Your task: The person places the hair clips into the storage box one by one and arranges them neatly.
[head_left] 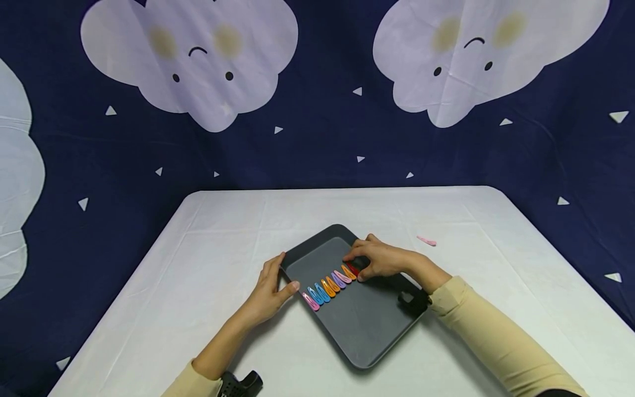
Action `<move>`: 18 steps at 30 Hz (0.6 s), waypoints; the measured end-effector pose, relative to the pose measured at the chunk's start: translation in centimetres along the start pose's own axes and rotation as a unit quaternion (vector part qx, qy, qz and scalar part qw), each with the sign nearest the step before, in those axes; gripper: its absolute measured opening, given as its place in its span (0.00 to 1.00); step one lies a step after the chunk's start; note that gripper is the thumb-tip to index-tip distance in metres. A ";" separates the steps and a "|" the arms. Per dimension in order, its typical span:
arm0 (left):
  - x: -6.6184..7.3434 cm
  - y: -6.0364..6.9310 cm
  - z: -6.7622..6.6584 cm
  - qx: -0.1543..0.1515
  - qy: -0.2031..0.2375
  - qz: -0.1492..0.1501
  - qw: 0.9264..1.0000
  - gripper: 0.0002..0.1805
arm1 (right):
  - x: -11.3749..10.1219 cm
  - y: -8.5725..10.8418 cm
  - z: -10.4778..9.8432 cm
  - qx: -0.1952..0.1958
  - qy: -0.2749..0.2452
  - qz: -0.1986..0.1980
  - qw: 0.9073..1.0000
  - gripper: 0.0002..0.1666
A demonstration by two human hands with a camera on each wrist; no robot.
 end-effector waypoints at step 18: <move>0.2 0.0 0.0 0.001 -0.008 0.004 1.000 0.44 | 0.4 1.9 -3.9 0.053 -0.069 0.015 0.996 0.31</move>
Point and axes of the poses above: each hand's wrist, its own y-axis away from the middle knuckle, its own z-axis out of the palm, x = y × z, the point moved 3 cm from there along -y, towards the middle knuckle, and after that the axes turned 5 degrees about z, right-handed, at the moved point
